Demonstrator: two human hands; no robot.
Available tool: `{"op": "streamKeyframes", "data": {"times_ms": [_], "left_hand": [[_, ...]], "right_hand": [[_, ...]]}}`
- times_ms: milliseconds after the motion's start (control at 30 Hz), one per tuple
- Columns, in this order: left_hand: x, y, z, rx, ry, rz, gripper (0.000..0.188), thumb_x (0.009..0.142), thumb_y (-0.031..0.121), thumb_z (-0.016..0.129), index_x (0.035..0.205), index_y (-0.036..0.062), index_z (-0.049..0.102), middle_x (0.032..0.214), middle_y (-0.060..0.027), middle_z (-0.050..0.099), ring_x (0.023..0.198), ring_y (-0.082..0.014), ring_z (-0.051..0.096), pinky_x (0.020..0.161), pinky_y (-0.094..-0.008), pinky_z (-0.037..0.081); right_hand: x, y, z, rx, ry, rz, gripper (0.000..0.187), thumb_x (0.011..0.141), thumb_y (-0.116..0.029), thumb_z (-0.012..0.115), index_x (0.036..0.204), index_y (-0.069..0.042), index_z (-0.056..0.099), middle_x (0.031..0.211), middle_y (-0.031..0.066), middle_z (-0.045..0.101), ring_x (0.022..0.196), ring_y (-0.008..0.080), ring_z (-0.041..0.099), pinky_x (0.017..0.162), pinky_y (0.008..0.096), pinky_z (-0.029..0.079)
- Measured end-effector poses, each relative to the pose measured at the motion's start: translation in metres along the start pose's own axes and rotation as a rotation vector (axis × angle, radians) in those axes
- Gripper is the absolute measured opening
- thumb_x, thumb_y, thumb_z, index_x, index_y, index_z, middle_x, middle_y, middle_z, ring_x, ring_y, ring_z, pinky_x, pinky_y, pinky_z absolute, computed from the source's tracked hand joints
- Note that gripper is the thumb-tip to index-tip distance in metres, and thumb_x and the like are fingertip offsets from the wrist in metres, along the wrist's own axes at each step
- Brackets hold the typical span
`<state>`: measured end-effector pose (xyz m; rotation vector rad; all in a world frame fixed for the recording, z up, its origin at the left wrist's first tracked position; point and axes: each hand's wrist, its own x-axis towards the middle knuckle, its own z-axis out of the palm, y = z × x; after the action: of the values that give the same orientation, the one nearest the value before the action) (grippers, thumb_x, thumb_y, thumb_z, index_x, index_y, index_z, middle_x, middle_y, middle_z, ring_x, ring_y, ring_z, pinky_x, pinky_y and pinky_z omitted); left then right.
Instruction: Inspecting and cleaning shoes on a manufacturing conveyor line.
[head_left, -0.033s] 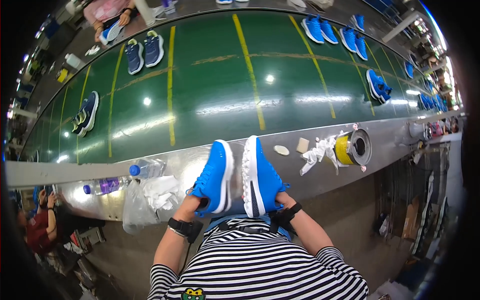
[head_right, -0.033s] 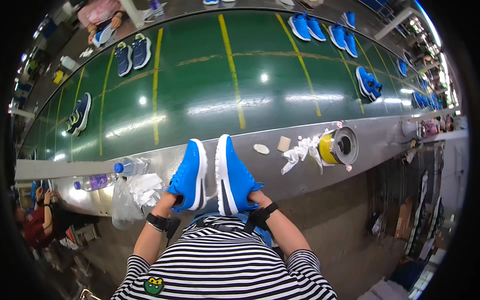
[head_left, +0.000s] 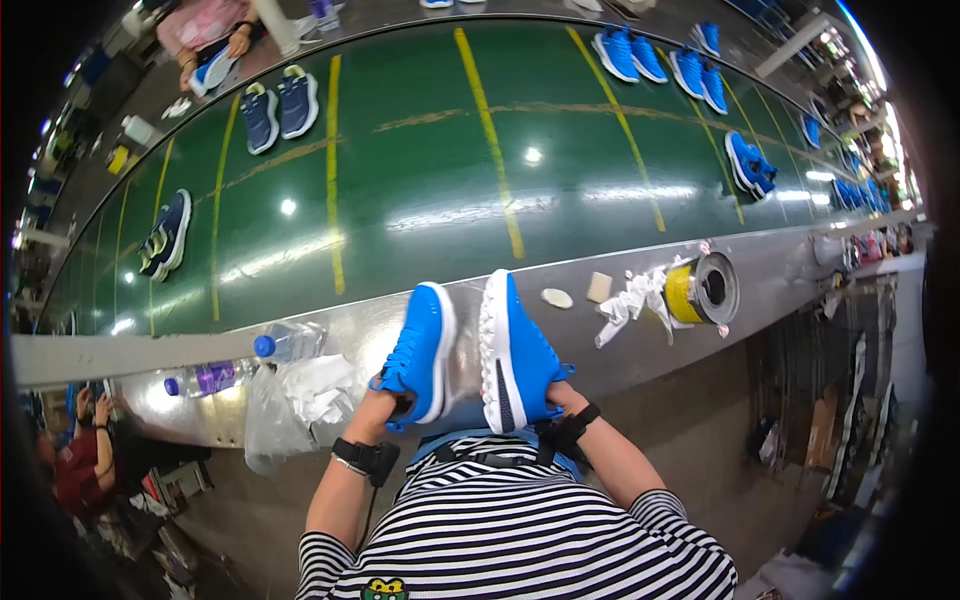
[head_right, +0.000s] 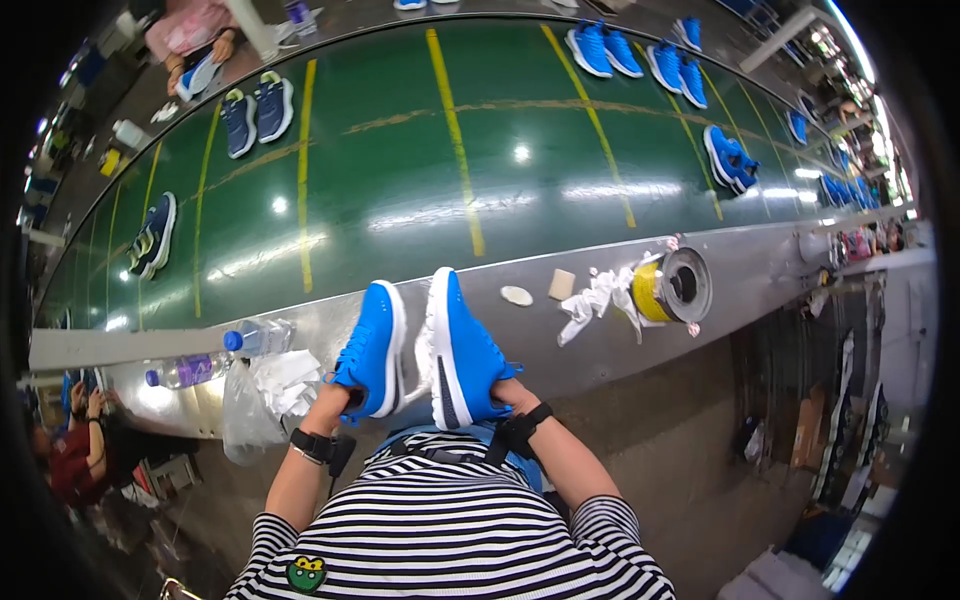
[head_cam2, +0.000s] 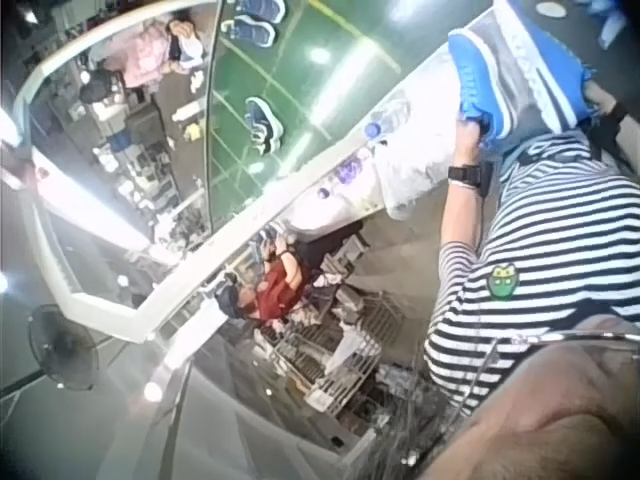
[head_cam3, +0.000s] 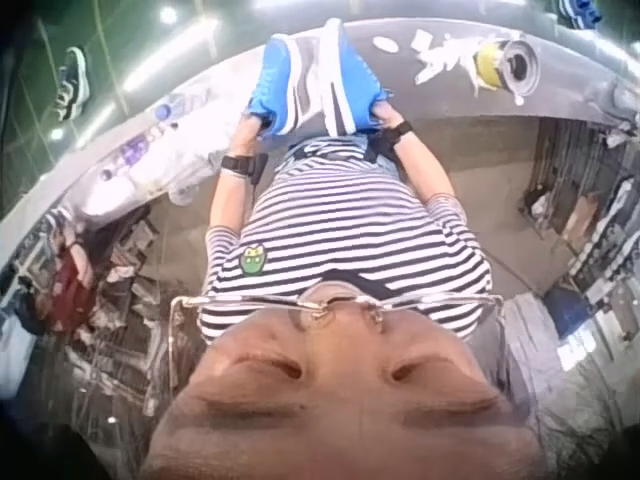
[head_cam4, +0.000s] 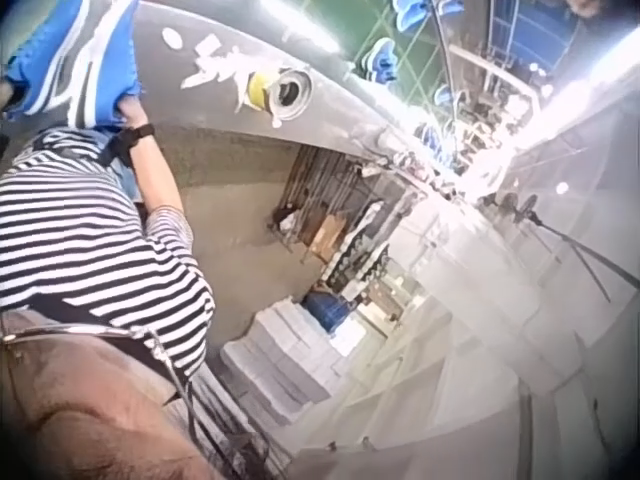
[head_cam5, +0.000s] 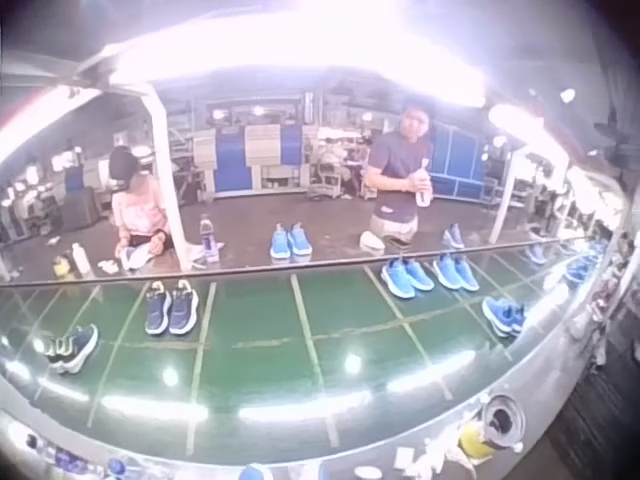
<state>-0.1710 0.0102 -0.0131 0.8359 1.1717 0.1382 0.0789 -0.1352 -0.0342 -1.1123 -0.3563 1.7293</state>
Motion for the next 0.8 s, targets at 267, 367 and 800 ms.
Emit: {"op": "streamKeyframes", "data": {"times_ms": [267,367,800], "left_hand": [[-0.035,0.052,-0.011,0.762,-0.058,0.425,0.079,0.071,0.010,0.058,0.138,-0.0011,0.017,0.135,-0.0210,0.032,0.125,-0.0269,0.034,0.100,-0.0340,0.030],[-0.045,0.071,0.066,0.217,-0.218,0.397,0.083,0.074,0.013,0.061,0.139,0.0004,0.011,0.135,-0.0181,0.034,0.123,-0.0266,0.035,0.100,-0.0341,0.029],[0.005,0.016,0.123,0.203,-0.196,0.020,0.078,0.078,0.013,0.063,0.138,-0.0007,0.015,0.121,-0.0148,0.045,0.106,-0.0205,0.047,0.090,-0.0300,0.040]], "right_hand": [[-0.023,0.008,0.002,0.070,0.064,-0.059,0.045,0.080,-0.005,0.055,0.124,-0.002,0.045,0.116,0.0092,0.054,0.102,0.0164,0.052,0.091,0.0312,0.041],[-0.020,0.009,0.018,0.078,0.008,-0.045,0.045,0.080,-0.005,0.055,0.124,-0.002,0.045,0.115,0.0092,0.055,0.101,0.0162,0.052,0.090,0.0313,0.041],[-0.017,-0.049,-0.145,-1.003,1.324,-0.533,0.028,0.068,-0.019,0.071,0.091,-0.007,0.063,0.074,0.0074,0.052,0.075,0.0242,0.051,0.069,0.0353,0.042]]}}
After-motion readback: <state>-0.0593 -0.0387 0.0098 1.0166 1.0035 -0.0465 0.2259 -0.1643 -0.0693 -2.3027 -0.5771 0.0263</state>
